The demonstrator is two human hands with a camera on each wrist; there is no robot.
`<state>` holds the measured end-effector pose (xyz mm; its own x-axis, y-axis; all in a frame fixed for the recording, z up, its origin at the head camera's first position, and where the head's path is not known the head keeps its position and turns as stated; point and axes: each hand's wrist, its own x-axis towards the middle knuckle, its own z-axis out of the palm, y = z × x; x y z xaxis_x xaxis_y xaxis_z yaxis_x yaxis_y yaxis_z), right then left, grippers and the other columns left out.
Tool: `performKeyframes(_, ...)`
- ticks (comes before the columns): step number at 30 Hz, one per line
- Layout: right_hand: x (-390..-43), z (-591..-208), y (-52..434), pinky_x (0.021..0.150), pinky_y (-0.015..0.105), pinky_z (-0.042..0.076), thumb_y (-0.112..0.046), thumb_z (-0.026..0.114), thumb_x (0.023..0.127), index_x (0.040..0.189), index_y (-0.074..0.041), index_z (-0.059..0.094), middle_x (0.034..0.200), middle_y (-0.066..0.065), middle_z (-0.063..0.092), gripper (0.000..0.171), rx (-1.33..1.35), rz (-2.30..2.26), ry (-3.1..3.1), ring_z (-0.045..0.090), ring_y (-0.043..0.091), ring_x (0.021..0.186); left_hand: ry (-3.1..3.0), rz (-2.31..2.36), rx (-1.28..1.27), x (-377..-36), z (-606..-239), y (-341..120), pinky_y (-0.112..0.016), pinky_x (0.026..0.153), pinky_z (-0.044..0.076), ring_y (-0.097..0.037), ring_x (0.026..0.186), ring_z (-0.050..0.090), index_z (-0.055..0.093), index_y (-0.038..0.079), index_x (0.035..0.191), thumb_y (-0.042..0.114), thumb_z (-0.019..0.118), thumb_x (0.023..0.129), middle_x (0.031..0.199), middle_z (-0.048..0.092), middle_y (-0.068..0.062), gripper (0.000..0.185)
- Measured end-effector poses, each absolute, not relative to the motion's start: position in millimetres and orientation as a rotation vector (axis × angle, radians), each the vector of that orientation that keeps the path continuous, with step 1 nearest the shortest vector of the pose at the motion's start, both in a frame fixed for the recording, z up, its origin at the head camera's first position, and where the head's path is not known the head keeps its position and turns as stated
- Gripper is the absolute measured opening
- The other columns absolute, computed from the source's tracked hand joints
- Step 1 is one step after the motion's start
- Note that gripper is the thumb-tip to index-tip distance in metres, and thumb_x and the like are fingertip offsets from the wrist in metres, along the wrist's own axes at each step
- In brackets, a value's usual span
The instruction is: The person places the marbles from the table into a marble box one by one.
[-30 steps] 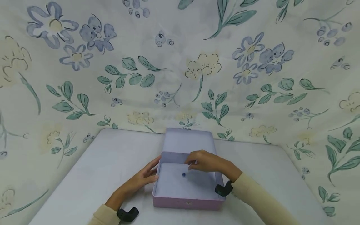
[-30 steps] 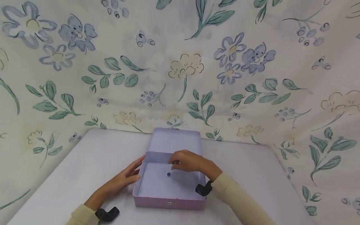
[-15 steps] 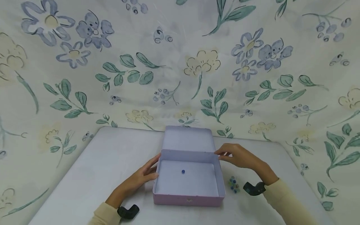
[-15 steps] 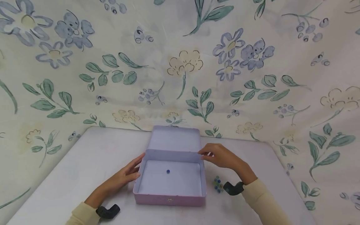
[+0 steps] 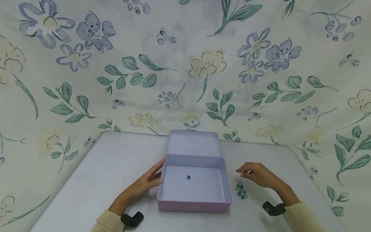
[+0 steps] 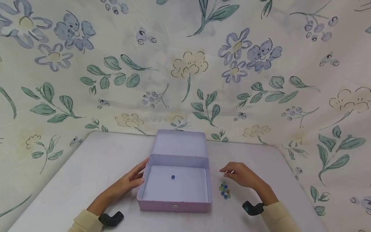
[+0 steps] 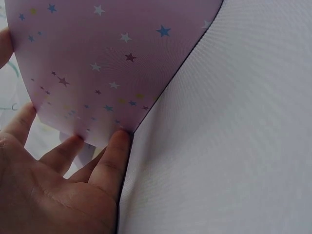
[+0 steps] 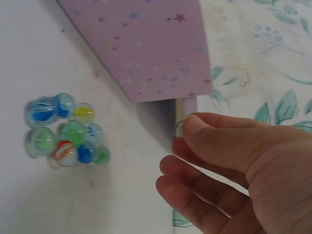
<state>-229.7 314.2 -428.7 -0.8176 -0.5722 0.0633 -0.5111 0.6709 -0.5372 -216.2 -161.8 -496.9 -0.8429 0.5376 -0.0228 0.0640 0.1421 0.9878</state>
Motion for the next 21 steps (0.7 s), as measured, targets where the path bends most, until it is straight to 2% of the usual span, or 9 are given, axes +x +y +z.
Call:
performKeyframes(10,-221,-459,317,0.077,0.024,0.057,0.0,0.067,0.091,0.105,-0.005,0.076,0.103,0.005,0.075,0.017,-0.907,-0.818,2.702,0.069,0.009,0.093,2.048,1.733,0.629,-216,-497,-162,-0.075,0.113,0.02,-0.055,0.149,0.014,0.01,0.032,0.162,0.018,0.05,0.103,0.169,0.001,-0.014,0.072)
performKeyframes(16,-220,-462,313,0.079,0.026,0.059,0.0,0.068,0.089,0.101,-0.005,0.077,0.099,0.003,0.075,0.016,-0.966,-0.758,2.715,0.071,0.013,0.091,2.052,1.738,0.608,-215,-497,-163,-0.074,0.114,0.02,-0.055,0.149,0.013,0.01,0.03,0.162,0.017,0.05,0.103,0.169,0.001,-0.014,0.072)
performKeyframes(21,-224,-463,311,0.078,0.024,0.058,0.003,0.067,0.089,0.1,-0.005,0.078,0.096,0.001,0.074,0.017,-0.978,-0.706,2.744,0.069,0.01,0.089,2.061,1.736,0.614,-217,-496,-162,-0.074,0.113,0.021,-0.056,0.149,0.013,0.01,0.029,0.162,0.018,0.05,0.103,0.169,0.001,-0.014,0.072)
